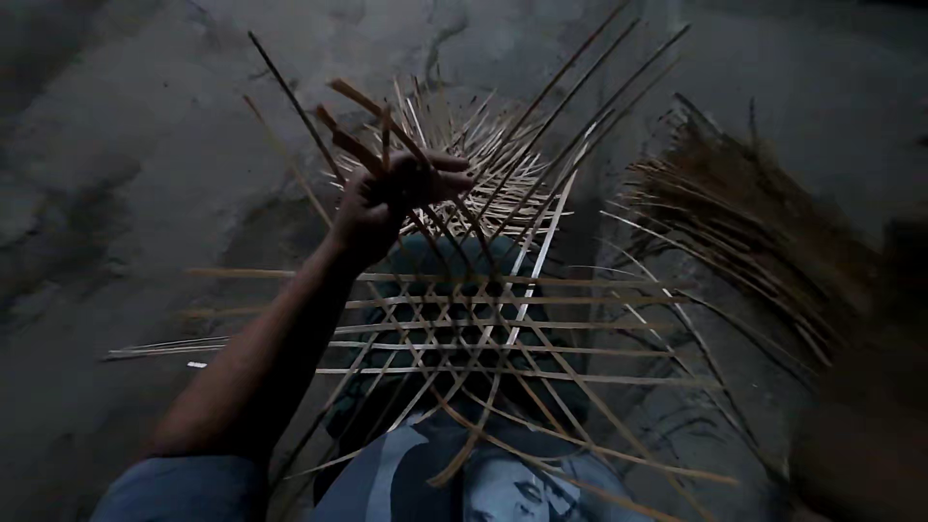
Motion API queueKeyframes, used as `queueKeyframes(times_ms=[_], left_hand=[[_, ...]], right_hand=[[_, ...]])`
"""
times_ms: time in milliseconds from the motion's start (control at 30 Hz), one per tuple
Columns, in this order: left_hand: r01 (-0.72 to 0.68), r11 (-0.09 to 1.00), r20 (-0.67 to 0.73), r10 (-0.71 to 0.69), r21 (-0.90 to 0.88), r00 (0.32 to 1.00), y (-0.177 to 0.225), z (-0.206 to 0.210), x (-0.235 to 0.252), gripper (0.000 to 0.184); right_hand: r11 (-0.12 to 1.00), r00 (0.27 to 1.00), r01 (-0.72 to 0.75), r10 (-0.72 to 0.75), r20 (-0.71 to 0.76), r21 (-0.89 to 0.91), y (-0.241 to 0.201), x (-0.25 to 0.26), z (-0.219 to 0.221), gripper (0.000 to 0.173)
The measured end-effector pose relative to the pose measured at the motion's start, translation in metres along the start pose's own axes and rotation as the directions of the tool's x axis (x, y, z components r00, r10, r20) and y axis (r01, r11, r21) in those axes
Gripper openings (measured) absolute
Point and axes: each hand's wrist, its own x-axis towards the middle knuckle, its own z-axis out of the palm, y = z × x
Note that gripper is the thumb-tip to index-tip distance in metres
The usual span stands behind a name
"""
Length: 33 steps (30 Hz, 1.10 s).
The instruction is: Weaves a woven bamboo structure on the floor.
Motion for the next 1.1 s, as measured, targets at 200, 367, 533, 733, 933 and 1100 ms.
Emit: queueKeyframes(times_ms=[200,367,533,733,933,1100], left_hand=[[-0.086,0.993,0.032,0.083,0.081,0.996,-0.003,0.009,-0.02,0.035],[0.05,0.915,-0.355,0.104,0.4,0.929,-0.019,0.008,-0.029,0.068],[0.441,0.448,-0.477,-0.038,0.777,0.878,-0.074,0.031,-0.07,0.075],[0.401,0.147,-0.362,-0.233,0.904,0.903,-0.101,0.046,-0.097,0.056],[0.437,0.154,-0.38,-0.298,0.886,0.875,-0.097,0.048,-0.092,0.057],[0.443,0.15,-0.378,-0.329,0.884,0.865,-0.096,0.047,-0.093,0.058]], right_hand=[[0.935,0.914,0.126,-0.239,0.328,0.331,-0.095,0.1,0.201,0.017],[0.957,0.812,0.035,-0.196,0.55,0.289,-0.1,0.072,0.258,0.026],[0.988,0.875,0.042,-0.107,0.472,0.147,-0.098,0.052,0.28,0.027],[0.996,0.954,0.092,-0.09,0.286,0.005,-0.06,0.045,0.241,0.028],[0.957,0.906,-0.116,-0.007,0.423,0.265,-0.001,0.038,0.224,0.027],[0.93,0.892,-0.017,-0.152,0.426,0.367,-0.024,0.047,0.247,0.018]])
